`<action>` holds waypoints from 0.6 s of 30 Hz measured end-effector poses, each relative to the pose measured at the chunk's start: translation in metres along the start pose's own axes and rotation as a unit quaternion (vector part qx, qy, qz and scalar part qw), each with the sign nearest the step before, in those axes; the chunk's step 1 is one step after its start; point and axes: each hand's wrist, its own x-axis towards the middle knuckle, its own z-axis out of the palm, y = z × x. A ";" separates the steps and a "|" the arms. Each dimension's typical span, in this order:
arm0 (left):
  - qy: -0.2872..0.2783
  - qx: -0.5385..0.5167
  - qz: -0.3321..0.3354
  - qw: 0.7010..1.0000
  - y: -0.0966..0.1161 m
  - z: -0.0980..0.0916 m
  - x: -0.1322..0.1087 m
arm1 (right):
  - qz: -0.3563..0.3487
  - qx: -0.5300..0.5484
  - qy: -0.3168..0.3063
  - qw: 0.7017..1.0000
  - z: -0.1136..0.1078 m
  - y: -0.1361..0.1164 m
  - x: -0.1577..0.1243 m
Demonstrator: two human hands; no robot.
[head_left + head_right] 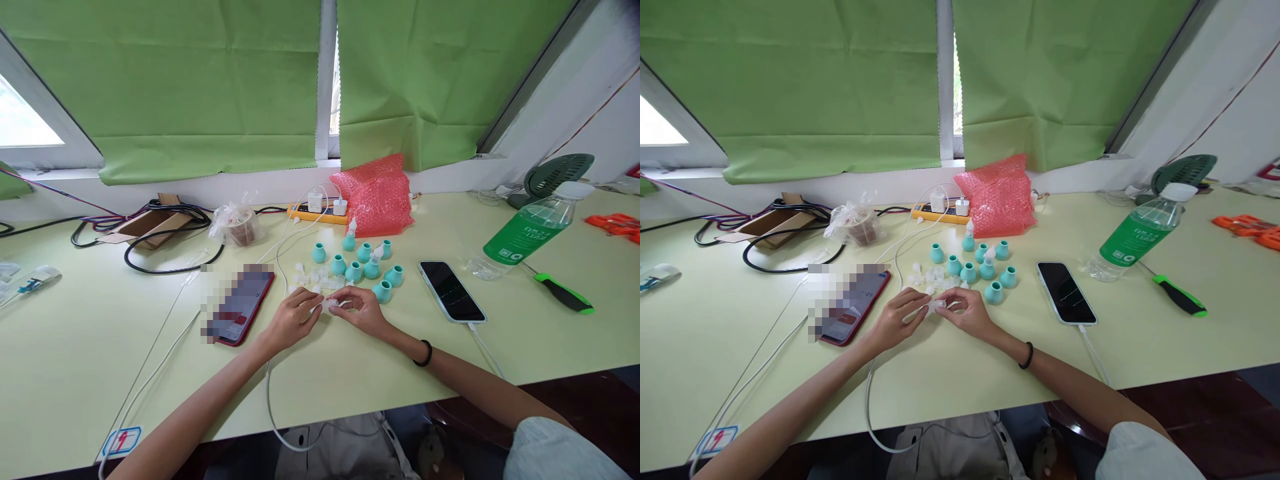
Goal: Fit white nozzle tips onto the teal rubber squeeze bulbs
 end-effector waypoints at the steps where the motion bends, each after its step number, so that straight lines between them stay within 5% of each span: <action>1: -0.007 0.017 0.014 1.000 -0.001 0.000 -0.001 | 0.001 0.000 0.000 1.000 0.000 0.000 0.000; 18: -0.075 0.024 -0.018 0.997 0.009 -0.001 -0.003 | 0.006 0.023 0.029 0.999 0.000 0.006 0.000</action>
